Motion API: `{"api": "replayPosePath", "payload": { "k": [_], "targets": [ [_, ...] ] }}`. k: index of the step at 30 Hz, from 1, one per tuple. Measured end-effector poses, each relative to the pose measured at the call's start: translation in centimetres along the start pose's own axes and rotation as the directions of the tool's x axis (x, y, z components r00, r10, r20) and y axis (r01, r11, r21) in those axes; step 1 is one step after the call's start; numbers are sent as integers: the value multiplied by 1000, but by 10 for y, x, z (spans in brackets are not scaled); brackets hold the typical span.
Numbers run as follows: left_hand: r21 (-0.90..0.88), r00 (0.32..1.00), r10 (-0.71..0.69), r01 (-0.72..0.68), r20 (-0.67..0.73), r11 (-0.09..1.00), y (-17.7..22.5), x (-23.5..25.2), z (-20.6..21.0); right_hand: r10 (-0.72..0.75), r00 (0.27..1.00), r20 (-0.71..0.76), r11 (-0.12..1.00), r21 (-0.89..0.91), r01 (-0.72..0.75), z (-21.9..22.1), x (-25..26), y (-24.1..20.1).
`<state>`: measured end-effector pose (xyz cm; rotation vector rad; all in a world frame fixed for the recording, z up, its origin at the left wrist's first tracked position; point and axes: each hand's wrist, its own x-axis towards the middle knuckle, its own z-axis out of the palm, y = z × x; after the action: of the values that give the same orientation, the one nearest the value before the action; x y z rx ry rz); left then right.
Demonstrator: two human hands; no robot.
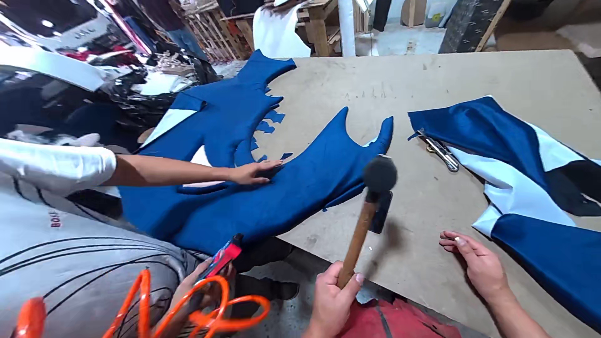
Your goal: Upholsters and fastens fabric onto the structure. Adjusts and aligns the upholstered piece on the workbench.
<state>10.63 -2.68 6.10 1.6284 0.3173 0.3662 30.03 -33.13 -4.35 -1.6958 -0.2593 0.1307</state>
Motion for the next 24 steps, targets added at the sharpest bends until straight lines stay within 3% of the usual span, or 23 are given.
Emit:
{"api": "replayPosePath", "payload": {
  "k": [8,15,18,21,24],
  "targets": [
    [96,994,6,-16,109,995,-8,-7,9,14,1000,-12,999,-38,-15,-1,1,-3],
    [205,970,-138,96,202,974,-17,-3,11,16,1000,-26,1000,4,-16,-2,2,-2],
    [333,906,-328,233,266,914,-17,6,13,19,998,-55,999,39,-16,-1,2,-1],
    [512,780,-542,341,314,788,-21,17,17,-2,993,-115,1000,13,4,3,1,-4],
    [557,730,-610,382,308,738,-27,19,20,-28,989,-146,997,-68,18,7,1,-8]
  ]
}}
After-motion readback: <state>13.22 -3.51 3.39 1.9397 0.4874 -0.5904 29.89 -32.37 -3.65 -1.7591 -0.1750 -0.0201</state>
